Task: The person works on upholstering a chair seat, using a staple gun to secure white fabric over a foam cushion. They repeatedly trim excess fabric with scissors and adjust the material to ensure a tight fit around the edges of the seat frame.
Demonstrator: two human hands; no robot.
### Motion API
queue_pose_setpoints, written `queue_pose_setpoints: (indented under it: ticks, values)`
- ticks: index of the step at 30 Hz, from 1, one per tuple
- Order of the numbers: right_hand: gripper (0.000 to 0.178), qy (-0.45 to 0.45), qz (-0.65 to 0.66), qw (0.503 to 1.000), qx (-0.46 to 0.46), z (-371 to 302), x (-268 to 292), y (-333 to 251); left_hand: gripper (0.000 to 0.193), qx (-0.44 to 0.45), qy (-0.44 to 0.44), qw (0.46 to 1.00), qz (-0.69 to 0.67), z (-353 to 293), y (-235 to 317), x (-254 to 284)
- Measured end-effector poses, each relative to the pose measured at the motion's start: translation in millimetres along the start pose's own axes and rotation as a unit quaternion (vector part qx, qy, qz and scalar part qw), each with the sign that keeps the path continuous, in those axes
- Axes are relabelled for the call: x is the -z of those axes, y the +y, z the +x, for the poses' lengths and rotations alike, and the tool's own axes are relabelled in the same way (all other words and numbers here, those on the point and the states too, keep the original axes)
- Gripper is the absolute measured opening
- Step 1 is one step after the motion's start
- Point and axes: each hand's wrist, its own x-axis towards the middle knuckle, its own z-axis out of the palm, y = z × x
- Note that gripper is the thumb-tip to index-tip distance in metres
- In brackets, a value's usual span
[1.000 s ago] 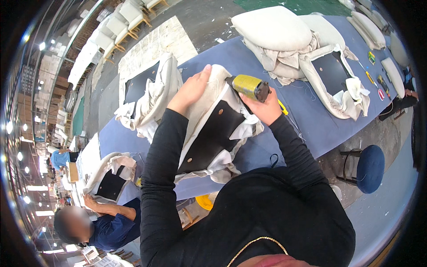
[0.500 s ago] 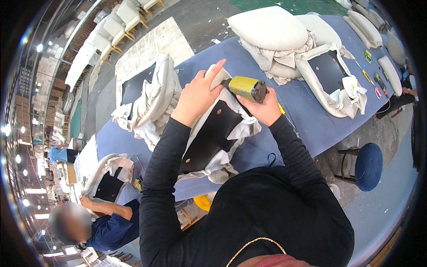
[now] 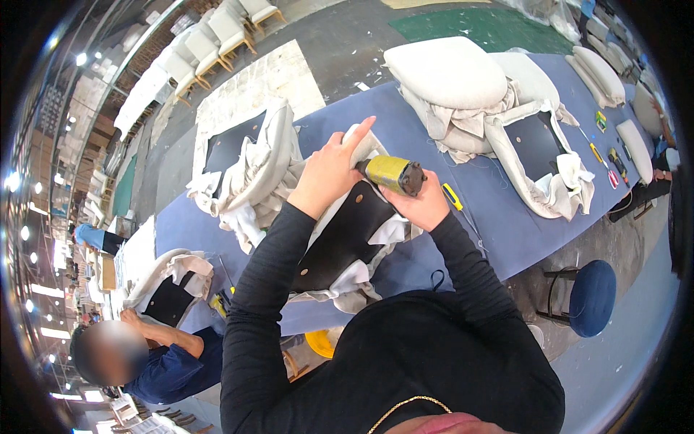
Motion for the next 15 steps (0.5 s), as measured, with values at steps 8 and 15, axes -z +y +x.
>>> queue_pose_setpoints:
  ticks: [8, 15]
  values:
    - [0.039, 0.019, 0.054, 0.998, 0.038, 1, -9, 7, 0.074, 0.251, -0.160, 0.878, -0.374, 1, -102, -1]
    - [0.036, 0.033, 0.034, 0.998, 0.044, 6, -6, 24, 0.069, 0.077, 0.000, 0.992, -0.095, -23, -26, -7]
